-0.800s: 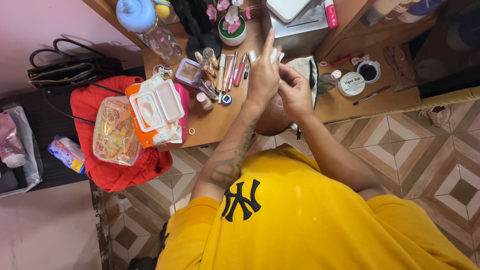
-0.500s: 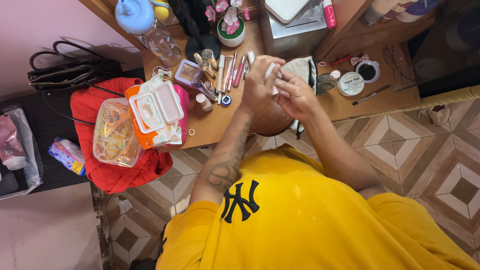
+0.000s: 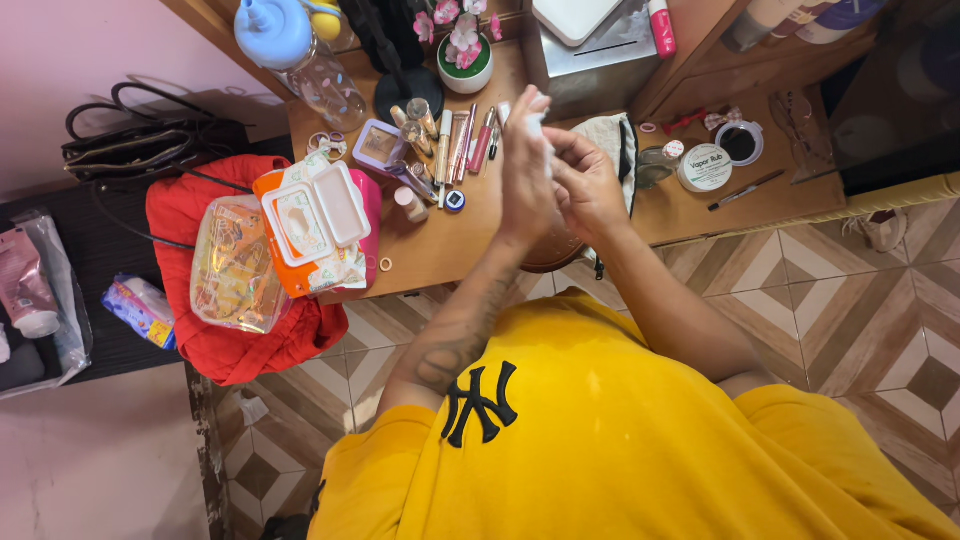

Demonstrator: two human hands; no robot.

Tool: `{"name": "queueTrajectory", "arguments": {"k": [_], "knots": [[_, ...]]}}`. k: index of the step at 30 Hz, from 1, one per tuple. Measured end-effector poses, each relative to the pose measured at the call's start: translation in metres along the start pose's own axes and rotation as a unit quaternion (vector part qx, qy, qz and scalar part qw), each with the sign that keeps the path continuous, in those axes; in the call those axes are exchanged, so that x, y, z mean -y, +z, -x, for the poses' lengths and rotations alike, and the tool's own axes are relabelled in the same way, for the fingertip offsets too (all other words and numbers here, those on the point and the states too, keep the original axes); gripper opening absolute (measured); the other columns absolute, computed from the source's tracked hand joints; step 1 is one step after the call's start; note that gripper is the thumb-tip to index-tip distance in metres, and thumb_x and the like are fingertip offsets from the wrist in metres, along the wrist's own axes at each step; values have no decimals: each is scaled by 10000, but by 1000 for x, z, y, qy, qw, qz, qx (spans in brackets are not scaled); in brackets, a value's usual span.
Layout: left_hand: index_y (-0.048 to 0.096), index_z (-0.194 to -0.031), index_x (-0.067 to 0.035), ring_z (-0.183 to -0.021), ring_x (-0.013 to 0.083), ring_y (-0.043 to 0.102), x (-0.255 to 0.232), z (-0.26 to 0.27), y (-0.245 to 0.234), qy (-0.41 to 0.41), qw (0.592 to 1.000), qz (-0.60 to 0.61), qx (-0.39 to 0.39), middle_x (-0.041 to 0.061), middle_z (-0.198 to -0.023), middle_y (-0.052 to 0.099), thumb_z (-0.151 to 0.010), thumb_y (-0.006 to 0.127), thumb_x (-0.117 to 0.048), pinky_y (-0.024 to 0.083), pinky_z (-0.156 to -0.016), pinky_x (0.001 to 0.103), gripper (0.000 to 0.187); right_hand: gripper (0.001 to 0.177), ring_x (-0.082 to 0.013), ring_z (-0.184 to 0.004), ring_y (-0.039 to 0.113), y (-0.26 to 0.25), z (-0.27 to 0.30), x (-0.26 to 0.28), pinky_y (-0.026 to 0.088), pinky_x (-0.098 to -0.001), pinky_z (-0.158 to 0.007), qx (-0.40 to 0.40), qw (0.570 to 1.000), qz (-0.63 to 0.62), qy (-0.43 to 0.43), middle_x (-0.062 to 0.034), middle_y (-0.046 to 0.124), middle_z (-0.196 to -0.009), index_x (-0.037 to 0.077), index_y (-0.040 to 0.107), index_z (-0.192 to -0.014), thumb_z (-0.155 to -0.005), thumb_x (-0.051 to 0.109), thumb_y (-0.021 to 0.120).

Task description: The person stands at a vanity table and wipes cosmetic tubes and bottles with a tissue, then places the cleaned items one at a time into a small brown pouch. They wipe the pouch, place it into a larger white zippered pouch, and zip the pouch closed.

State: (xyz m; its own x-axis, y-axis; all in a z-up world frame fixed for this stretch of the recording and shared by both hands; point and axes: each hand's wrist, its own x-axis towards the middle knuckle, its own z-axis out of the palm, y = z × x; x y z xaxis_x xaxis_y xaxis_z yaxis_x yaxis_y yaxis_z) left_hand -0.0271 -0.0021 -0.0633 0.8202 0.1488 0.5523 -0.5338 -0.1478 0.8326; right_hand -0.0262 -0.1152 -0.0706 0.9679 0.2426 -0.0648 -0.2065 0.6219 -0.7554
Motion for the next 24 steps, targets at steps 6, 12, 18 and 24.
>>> {"name": "queueTrajectory", "arguments": {"k": [6,12,18,24], "knots": [[625,-1303,-24,-1199,236,682,-10,3,-6,-40,998,-43,-24,134,-1353,612,-1160,403,-308,566,-1067,384,388,260,-76,-879,628,-2,0,-4,482,-208,-709,1,997,75,-32,-57,717,-1068,-16,669,-1272,-1015,2,709],[615,-1298,47,-1125,293,695,24,-19,-11,-237,877,417,-26,231,-1240,676,-1194,455,-270,572,-996,407,369,400,-102,-1031,673,20,3,8,600,-277,-894,2,998,51,-26,-45,683,-1146,37,576,-1331,-958,-41,700],[488,-1533,-21,-1429,249,533,5,14,-14,-42,998,-52,8,187,-1520,566,-1198,380,-338,440,-1186,382,473,576,-106,-1028,645,19,0,18,581,-280,-903,54,990,129,-15,-42,627,-1131,123,498,-1522,-999,-25,690],[539,-1521,-48,-1060,229,739,12,16,-44,-261,963,3,65,167,-1230,751,-1121,396,-365,606,-908,335,530,442,-201,-1019,730,0,-3,13,647,-356,-883,4,993,115,-6,-131,712,-1154,5,576,-1358,-947,-87,712]]}}
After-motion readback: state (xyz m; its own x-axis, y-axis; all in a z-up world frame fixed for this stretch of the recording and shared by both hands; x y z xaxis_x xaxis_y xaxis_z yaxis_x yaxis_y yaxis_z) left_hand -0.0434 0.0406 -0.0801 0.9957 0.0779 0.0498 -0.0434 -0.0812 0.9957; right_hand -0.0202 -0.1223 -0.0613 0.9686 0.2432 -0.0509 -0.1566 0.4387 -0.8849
